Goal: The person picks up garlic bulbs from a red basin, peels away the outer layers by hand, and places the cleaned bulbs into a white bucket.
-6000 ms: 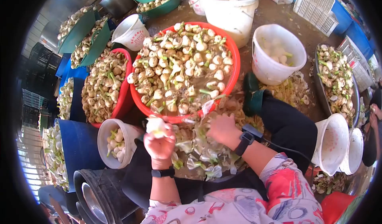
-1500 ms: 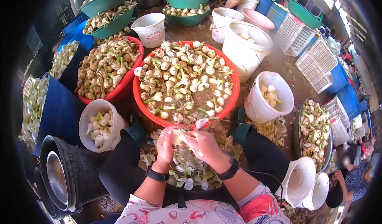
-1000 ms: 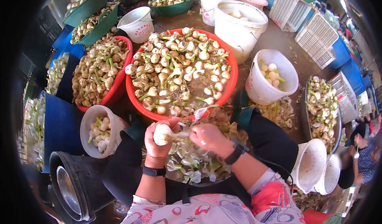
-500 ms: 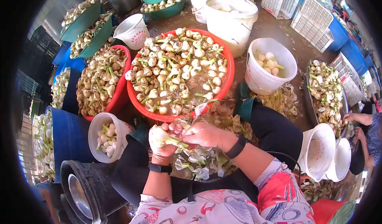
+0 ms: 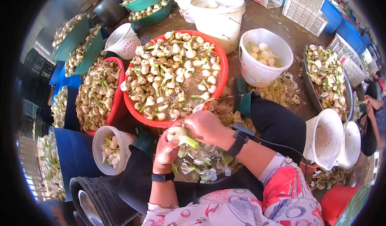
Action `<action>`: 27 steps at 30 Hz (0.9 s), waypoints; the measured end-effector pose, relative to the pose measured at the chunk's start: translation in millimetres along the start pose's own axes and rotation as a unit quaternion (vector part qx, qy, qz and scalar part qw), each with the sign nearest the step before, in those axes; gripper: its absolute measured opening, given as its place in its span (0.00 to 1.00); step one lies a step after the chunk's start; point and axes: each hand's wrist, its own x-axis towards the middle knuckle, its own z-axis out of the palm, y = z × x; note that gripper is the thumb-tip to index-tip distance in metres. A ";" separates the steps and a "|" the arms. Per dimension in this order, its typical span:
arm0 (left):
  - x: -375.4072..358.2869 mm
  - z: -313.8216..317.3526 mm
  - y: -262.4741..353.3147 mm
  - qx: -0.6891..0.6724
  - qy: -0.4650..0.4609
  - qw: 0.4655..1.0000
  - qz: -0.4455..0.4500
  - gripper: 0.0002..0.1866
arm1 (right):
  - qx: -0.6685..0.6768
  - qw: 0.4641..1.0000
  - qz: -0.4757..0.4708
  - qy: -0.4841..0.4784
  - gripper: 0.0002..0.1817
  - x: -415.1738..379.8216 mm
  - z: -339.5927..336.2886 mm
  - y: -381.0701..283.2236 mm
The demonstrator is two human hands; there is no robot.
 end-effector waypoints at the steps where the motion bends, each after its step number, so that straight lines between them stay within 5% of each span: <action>1: 2.4 -2.5 -3.4 -0.007 0.019 1.000 -0.002 0.29 | 0.000 1.000 0.003 0.005 0.06 1.0 -0.5 0.1; 4: 3.0 -2.4 -0.7 -0.031 -0.001 0.999 0.004 0.30 | -0.015 1.000 0.020 -0.004 0.08 4.4 -7.6 -1.2; 6: -1.6 8.1 8.1 -0.008 0.014 1.000 0.006 0.31 | 0.177 0.984 0.016 -0.028 0.10 5.0 -18.0 -3.9; 9: -1.6 7.0 7.6 0.170 0.020 0.984 -0.045 0.33 | 0.136 0.986 -0.008 -0.096 0.10 0.4 -15.1 -1.0; 12: -2.0 3.5 10.0 0.208 -0.004 0.973 -0.101 0.32 | 0.081 0.987 -0.066 -0.124 0.09 -4.4 -18.9 -11.5; 15: -4.4 4.5 7.8 0.201 -0.023 0.977 -0.067 0.30 | 0.055 0.995 -0.058 -0.066 0.07 -7.7 -18.0 -20.7; 18: -10.8 17.9 10.4 0.182 -0.029 0.983 -0.003 0.33 | 0.055 0.997 0.042 0.020 0.07 -9.5 -8.0 -18.1; 20: -14.8 23.0 9.4 0.140 -0.027 0.989 0.042 0.34 | 0.187 0.966 0.174 0.043 0.06 -8.0 -3.0 -10.2; 22: -14.5 18.4 2.2 0.098 -0.035 0.994 0.026 0.35 | 0.204 0.961 0.175 0.067 0.04 -10.5 1.1 -20.9; 24: -10.3 15.0 -8.5 0.016 0.013 1.000 0.005 0.33 | 0.176 0.971 0.019 0.163 0.03 -10.6 0.0 -35.2; 27: -4.7 19.5 -5.0 -0.012 0.047 0.999 -0.010 0.26 | 0.195 0.965 0.052 0.168 0.03 -13.1 12.1 -34.1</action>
